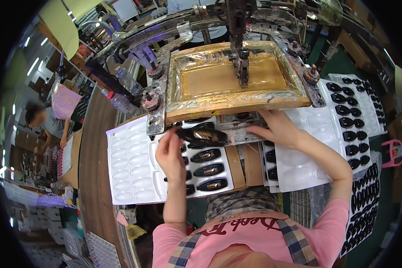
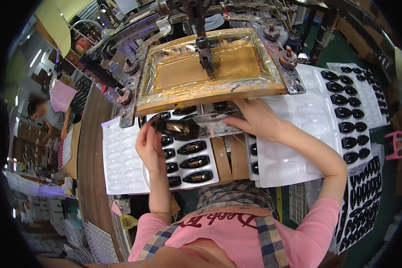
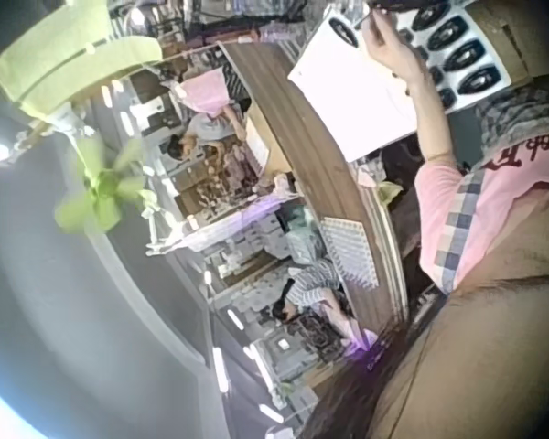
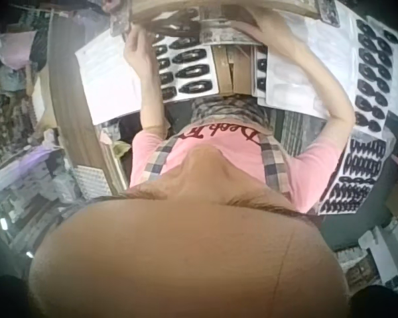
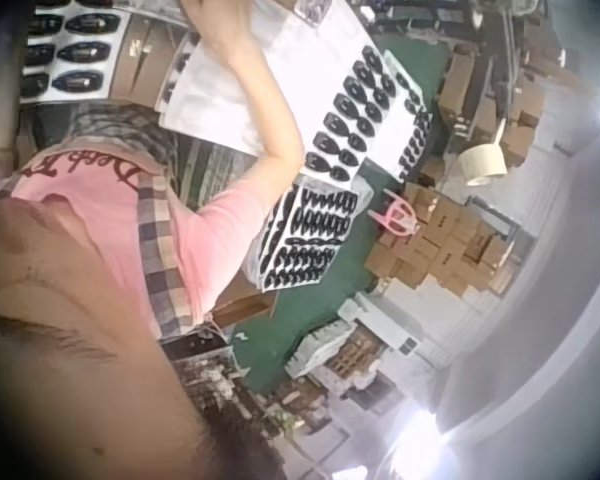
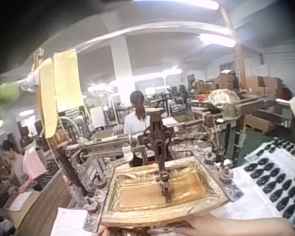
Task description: Using a manual screen-printing press to apply gold ink onto small black plastic parts.
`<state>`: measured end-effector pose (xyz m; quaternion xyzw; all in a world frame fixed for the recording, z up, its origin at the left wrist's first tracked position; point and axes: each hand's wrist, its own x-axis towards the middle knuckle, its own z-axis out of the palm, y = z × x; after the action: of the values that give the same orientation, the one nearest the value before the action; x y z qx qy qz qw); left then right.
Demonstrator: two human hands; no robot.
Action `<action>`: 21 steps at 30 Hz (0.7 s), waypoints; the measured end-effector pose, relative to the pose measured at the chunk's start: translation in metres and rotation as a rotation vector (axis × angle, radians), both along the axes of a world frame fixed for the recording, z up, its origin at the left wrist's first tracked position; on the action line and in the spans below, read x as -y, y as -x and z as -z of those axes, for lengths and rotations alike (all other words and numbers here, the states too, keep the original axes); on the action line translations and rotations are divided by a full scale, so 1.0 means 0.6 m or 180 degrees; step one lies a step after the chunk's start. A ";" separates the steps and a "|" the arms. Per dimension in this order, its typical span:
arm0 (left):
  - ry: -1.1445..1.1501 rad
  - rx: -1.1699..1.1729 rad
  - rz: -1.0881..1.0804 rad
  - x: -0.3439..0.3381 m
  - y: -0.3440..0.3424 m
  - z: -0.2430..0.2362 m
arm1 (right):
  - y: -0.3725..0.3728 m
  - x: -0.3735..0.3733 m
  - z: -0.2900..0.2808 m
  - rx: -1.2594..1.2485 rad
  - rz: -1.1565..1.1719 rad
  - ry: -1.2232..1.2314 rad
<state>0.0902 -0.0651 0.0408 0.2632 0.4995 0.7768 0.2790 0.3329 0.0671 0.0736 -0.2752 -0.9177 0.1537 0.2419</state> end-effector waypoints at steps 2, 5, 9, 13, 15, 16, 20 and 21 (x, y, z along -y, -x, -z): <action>-0.0338 0.0028 0.0131 0.021 -0.041 0.011 | -0.020 0.033 -0.016 -0.0346 -0.0018 -0.0483; -0.0565 -0.0126 0.0262 0.040 -0.087 0.023 | -0.050 0.090 -0.036 -0.0629 -0.0470 -0.0255; -0.1000 0.0035 0.0490 0.054 -0.135 0.017 | -0.065 0.161 -0.052 -0.0945 -0.0381 0.0072; -0.1135 -0.0094 0.0547 0.069 -0.153 0.014 | -0.065 0.178 -0.035 -0.1276 -0.0223 -0.0010; -0.1155 -0.0127 0.0554 0.076 -0.158 0.013 | -0.066 0.176 -0.024 -0.1306 -0.0278 -0.0121; -0.1163 -0.0098 0.0554 0.080 -0.160 0.014 | -0.066 0.178 -0.022 -0.1354 -0.0290 -0.0089; -0.1103 -0.0143 0.0579 0.091 -0.164 0.012 | -0.069 0.182 -0.018 -0.1468 -0.0310 -0.0032; -0.1118 -0.0185 0.0585 0.092 -0.165 0.011 | -0.071 0.183 -0.018 -0.1479 -0.0307 -0.0038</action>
<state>0.1895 -0.1202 0.0342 0.3746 0.3381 0.8153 0.2840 0.3753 -0.0427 0.0844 -0.1869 -0.8503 0.2188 0.4406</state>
